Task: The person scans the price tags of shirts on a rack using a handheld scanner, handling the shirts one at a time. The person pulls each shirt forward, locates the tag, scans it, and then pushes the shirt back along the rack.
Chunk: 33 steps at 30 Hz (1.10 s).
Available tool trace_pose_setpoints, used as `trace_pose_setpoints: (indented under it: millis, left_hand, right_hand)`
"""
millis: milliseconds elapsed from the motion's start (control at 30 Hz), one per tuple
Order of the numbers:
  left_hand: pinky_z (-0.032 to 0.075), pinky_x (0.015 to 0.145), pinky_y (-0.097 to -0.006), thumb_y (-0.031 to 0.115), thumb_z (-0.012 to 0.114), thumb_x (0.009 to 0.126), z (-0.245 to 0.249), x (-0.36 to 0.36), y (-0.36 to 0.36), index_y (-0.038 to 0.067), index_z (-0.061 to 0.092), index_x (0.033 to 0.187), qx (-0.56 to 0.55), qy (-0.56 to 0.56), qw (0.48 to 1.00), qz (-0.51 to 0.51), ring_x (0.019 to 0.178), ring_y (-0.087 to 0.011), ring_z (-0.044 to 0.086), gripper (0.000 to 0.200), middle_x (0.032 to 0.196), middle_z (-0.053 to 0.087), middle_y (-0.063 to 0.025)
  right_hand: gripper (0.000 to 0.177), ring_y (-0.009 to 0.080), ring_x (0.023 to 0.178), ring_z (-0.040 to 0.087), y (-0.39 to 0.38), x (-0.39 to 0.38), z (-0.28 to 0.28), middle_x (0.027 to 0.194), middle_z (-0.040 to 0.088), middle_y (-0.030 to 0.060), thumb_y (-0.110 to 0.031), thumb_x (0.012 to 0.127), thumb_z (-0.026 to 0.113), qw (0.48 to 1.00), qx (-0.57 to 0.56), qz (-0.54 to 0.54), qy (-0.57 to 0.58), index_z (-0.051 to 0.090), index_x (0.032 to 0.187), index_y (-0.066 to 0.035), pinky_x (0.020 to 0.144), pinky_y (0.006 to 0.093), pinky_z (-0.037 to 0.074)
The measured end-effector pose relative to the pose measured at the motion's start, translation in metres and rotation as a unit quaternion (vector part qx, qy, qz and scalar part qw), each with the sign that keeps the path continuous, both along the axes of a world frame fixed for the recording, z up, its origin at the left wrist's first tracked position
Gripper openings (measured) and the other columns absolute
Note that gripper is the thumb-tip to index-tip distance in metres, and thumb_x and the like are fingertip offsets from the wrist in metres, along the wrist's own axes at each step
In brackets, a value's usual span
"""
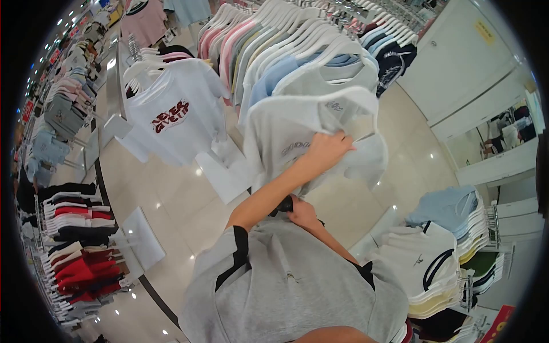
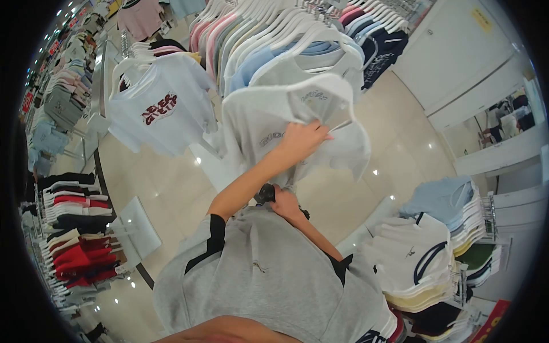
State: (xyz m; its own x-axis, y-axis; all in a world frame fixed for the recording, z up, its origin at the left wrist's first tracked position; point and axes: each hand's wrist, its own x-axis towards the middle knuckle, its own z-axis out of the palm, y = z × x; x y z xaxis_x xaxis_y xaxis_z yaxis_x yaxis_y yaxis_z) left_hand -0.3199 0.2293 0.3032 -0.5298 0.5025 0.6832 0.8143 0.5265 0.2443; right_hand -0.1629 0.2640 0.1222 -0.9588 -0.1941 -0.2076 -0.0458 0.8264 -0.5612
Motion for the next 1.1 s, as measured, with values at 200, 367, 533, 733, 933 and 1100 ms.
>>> trace_pose_setpoints:
  millis: [200, 367, 533, 733, 933, 1100]
  left_hand:
    - [0.048, 0.047, -0.0410, 0.040, 0.065, 0.087, 0.042, -0.063, 0.079, 0.010, 0.064, 0.078, 0.075, 0.004, 0.995, 0.065, 0.056, -0.0284, 0.065, 0.032, 0.073, 0.061, -0.0081]
    - [0.049, 0.048, -0.0414, 0.042, 0.064, 0.088, 0.053, -0.078, 0.100, 0.009, 0.066, 0.078, 0.100, -0.047, 0.987, 0.113, 0.057, -0.0299, 0.066, 0.034, 0.073, 0.064, -0.0088]
    - [0.049, 0.047, -0.0414, 0.043, 0.064, 0.087, 0.030, -0.087, 0.106, 0.010, 0.066, 0.078, 0.107, -0.059, 0.979, 0.160, 0.056, -0.0295, 0.066, 0.035, 0.072, 0.064, -0.0081]
    - [0.050, 0.048, -0.0415, 0.039, 0.065, 0.088, 0.000, -0.112, 0.103, 0.010, 0.064, 0.085, 0.105, -0.044, 0.976, 0.185, 0.056, -0.0297, 0.067, 0.029, 0.075, 0.064, -0.0072]
    - [0.055, 0.060, -0.0450, 0.024, 0.062, 0.092, -0.005, -0.128, 0.086, 0.009, 0.055, 0.122, 0.078, -0.097, 0.975, 0.182, 0.073, -0.0335, 0.069, 0.034, 0.100, 0.064, -0.0136]
    - [0.052, 0.089, -0.0436, 0.011, 0.058, 0.091, -0.016, -0.107, 0.071, 0.006, 0.045, 0.136, 0.203, -0.065, 0.977, 0.020, 0.104, -0.0355, 0.062, 0.047, 0.138, 0.044, -0.0207]
  right_hand:
    - [0.061, 0.0445, 0.082, 0.065, 0.011, 0.004, 0.001, 0.087, 0.068, 0.0240, -0.019, 0.073, 0.065, 0.998, -0.002, -0.056, -0.013, 0.047, 0.131, -0.008, 0.073, 0.0525, 0.052]
    - [0.060, 0.0440, 0.084, 0.065, 0.021, 0.013, 0.001, 0.089, 0.068, 0.0238, -0.018, 0.073, 0.064, 0.996, -0.011, -0.083, -0.024, 0.047, 0.130, -0.008, 0.074, 0.0520, 0.052]
    - [0.062, 0.0428, 0.091, 0.065, 0.028, 0.013, 0.009, 0.097, 0.068, 0.0238, -0.019, 0.073, 0.068, 0.994, -0.015, -0.098, -0.051, 0.047, 0.130, -0.007, 0.078, 0.0509, 0.051]
    - [0.063, 0.0437, 0.089, 0.065, 0.029, 0.008, 0.008, 0.094, 0.068, 0.0241, -0.020, 0.074, 0.068, 0.996, -0.002, -0.069, -0.052, 0.046, 0.131, -0.005, 0.077, 0.0509, 0.052]
    - [0.061, 0.0437, 0.087, 0.065, 0.029, 0.004, 0.001, 0.093, 0.068, 0.0240, -0.020, 0.074, 0.067, 0.998, -0.001, -0.045, -0.044, 0.047, 0.129, -0.006, 0.075, 0.0516, 0.052]
    - [0.061, 0.0439, 0.086, 0.065, 0.030, 0.003, -0.003, 0.092, 0.068, 0.0242, -0.020, 0.074, 0.068, 0.999, -0.003, -0.030, -0.034, 0.047, 0.130, -0.006, 0.075, 0.0520, 0.052]
